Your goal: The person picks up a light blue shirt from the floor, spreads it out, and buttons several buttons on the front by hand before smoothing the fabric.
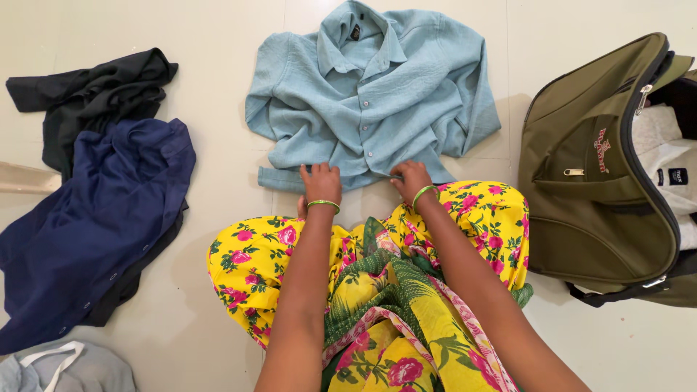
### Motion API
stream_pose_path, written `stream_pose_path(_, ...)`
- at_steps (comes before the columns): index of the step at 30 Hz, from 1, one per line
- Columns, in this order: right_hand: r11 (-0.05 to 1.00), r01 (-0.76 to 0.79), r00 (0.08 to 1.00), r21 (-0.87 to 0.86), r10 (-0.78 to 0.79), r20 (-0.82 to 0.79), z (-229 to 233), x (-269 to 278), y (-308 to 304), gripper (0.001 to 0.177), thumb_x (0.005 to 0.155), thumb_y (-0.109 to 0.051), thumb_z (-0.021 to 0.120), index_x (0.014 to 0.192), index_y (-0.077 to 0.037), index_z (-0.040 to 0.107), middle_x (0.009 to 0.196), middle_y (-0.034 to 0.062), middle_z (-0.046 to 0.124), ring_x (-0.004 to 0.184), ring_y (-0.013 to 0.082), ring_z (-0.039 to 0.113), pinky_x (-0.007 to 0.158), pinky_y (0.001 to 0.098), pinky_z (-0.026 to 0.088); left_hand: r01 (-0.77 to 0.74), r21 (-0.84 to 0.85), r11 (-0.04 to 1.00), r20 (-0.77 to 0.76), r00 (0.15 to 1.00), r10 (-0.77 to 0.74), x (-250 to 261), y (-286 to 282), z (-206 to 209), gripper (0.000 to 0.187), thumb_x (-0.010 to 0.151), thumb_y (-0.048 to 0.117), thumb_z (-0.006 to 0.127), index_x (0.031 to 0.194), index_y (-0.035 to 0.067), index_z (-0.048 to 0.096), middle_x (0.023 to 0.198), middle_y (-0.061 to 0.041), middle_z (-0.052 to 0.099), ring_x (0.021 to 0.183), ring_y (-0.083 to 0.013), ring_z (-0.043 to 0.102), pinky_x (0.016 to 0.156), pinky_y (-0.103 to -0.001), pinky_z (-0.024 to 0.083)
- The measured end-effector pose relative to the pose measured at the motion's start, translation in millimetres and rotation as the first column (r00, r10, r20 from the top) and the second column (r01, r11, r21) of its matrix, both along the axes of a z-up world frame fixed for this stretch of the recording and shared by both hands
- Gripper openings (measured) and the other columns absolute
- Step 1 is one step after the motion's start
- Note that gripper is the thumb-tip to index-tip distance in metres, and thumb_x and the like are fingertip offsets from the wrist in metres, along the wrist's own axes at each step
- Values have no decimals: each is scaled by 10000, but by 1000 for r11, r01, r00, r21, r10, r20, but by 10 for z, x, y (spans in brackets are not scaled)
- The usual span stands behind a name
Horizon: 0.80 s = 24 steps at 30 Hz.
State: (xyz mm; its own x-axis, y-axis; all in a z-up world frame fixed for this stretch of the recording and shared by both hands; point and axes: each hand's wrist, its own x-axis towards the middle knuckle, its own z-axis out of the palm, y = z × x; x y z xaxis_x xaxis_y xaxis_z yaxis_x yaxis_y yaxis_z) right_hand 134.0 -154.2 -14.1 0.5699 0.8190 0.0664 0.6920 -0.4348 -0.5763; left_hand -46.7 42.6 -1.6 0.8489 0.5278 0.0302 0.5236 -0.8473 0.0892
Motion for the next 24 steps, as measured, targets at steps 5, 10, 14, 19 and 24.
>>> stream_pose_path(5,958,105,993,-265,-88,76,76,-89,28,244,752,-190,835,986,-174,770,1061,67,676,1071,334,564,945,448,445,-11,2,1000,-5,1000,11,-12,-43,-5,358,727,263,832,1033,120,711,1065,-95,662,1114,-305,589,1132,-633,293)
stream_pose_path(10,956,125,990,-264,-101,103,52,-94,68,240,734,-192,845,964,-188,776,1079,59,665,1095,323,547,954,457,438,56,-6,998,115,992,-55,55,-79,21,284,749,233,820,983,106,719,1041,-107,678,1106,-319,586,1101,-530,344)
stream_pose_path(14,952,122,992,-282,-106,72,-44,-67,99,163,765,-196,837,919,-190,785,1043,55,673,1087,320,555,957,458,445,79,-38,996,143,987,-73,97,-113,-8,233,772,206,778,966,92,716,1009,-108,689,1074,-317,589,1018,-499,389)
stream_pose_path(19,984,86,996,-156,-86,8,-166,48,108,119,793,-183,817,886,-122,774,923,78,712,936,316,626,890,450,474,49,-18,999,152,987,-46,151,-112,-132,107,851,97,666,953,125,653,935,-76,701,941,-287,648,850,-470,418)
stream_pose_path(24,973,230,912,33,-204,-357,-161,62,79,145,876,-172,758,948,-54,714,831,71,738,722,185,708,715,317,547,14,-108,994,300,954,19,165,-88,105,156,826,125,689,952,118,597,910,-79,688,891,-301,658,797,-471,427)
